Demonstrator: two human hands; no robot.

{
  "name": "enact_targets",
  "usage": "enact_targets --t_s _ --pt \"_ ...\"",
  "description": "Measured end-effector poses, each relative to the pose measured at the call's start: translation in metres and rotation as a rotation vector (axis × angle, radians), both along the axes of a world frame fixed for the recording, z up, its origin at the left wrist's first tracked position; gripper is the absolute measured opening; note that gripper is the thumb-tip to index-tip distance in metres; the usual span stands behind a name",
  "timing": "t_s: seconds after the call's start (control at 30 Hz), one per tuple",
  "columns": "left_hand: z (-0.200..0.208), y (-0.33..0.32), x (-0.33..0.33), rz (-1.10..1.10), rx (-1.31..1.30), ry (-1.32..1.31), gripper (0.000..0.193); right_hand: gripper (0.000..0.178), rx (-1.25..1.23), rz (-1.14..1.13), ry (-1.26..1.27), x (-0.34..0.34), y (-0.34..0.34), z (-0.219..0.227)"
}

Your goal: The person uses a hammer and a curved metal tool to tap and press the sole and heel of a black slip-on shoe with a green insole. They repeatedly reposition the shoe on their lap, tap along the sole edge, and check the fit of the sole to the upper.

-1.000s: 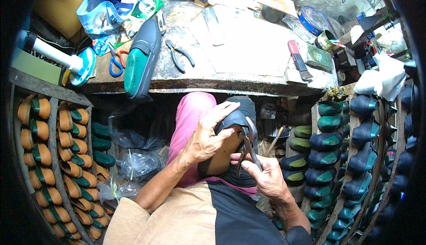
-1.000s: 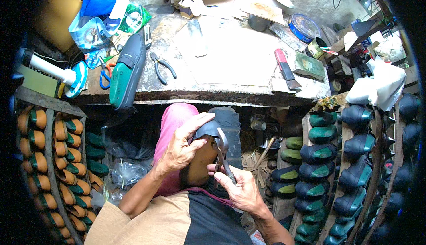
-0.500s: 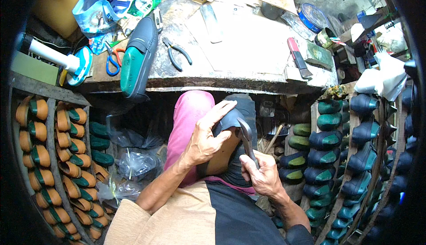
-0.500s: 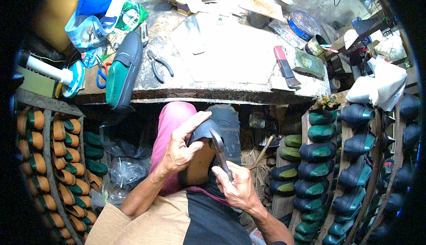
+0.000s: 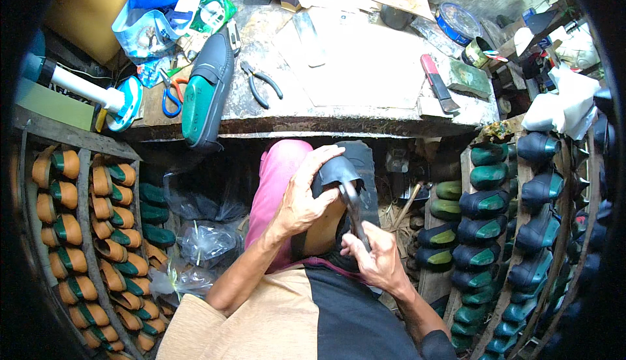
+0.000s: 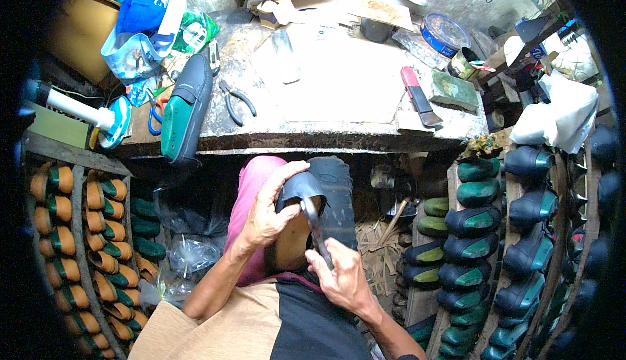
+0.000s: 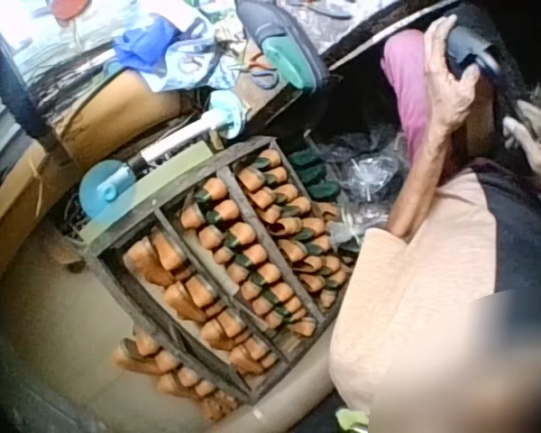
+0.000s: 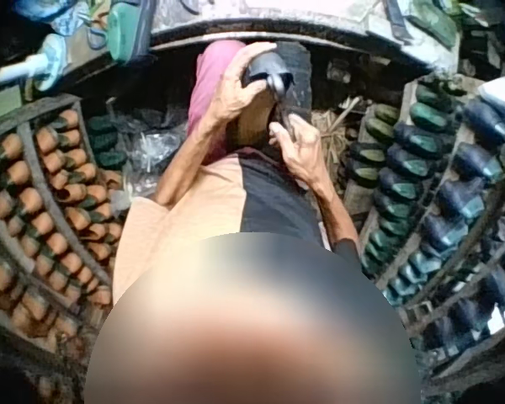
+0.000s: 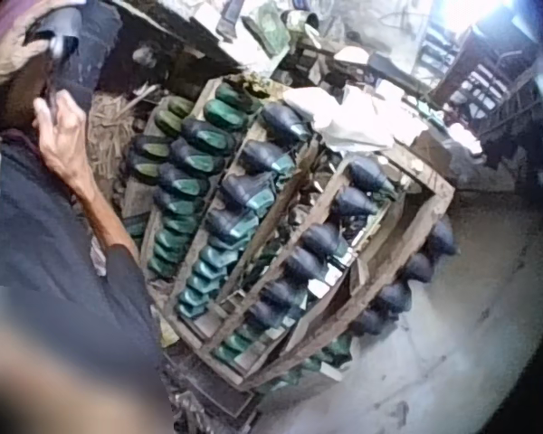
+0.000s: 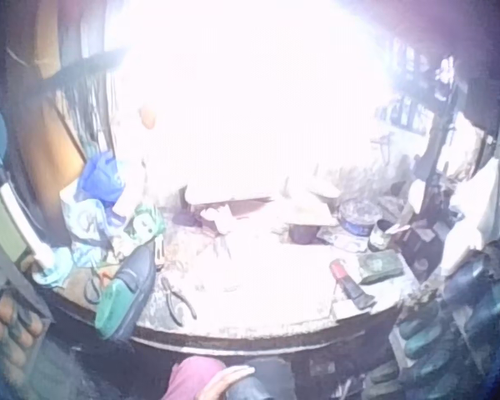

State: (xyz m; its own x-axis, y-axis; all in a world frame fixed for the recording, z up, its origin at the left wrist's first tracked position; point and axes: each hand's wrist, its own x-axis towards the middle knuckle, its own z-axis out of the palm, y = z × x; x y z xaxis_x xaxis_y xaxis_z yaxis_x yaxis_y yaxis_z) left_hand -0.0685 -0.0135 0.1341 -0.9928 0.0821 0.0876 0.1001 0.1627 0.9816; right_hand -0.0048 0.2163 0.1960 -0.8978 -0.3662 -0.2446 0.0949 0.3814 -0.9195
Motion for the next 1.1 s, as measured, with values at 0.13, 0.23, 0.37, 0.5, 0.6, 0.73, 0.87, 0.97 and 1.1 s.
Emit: enact_targets --t_s 0.13,0.23,0.37,0.5,0.6,0.73,0.87,0.97,1.1 --pt "0.004 -0.004 -0.004 0.015 -0.111 -0.019 0.083 0.024 0.074 0.086 0.144 0.033 0.028 0.0" --pt "0.015 -0.007 -0.002 -0.075 0.122 -0.05 0.087 0.027 0.242 0.137 0.166 0.062 0.053 -0.008" --pt "0.041 -0.008 0.006 -0.144 0.208 0.155 0.096 0.03 0.432 0.329 0.34 0.09 0.076 -0.028" --pt "0.059 -0.008 0.014 -0.175 0.094 0.289 0.115 0.033 0.5 0.431 0.334 0.1 0.08 -0.04" --pt "0.058 -0.005 0.021 -0.209 0.13 0.324 0.133 0.033 0.568 0.518 0.316 0.094 0.08 -0.036" --pt "0.045 -0.01 0.04 -0.26 0.044 0.283 0.141 0.032 0.671 0.631 0.362 0.08 0.075 -0.019" --pt "0.034 -0.014 0.055 -0.303 0.018 0.216 0.15 0.026 0.539 0.412 0.413 0.056 0.049 -0.01" --pt "0.031 -0.014 0.058 -0.254 0.004 0.184 0.149 0.058 0.393 0.195 0.502 0.028 0.023 -0.01" --pt "0.043 -0.022 0.063 -0.262 -0.122 0.126 0.149 0.098 0.279 0.152 0.573 -0.003 -0.004 -0.012"
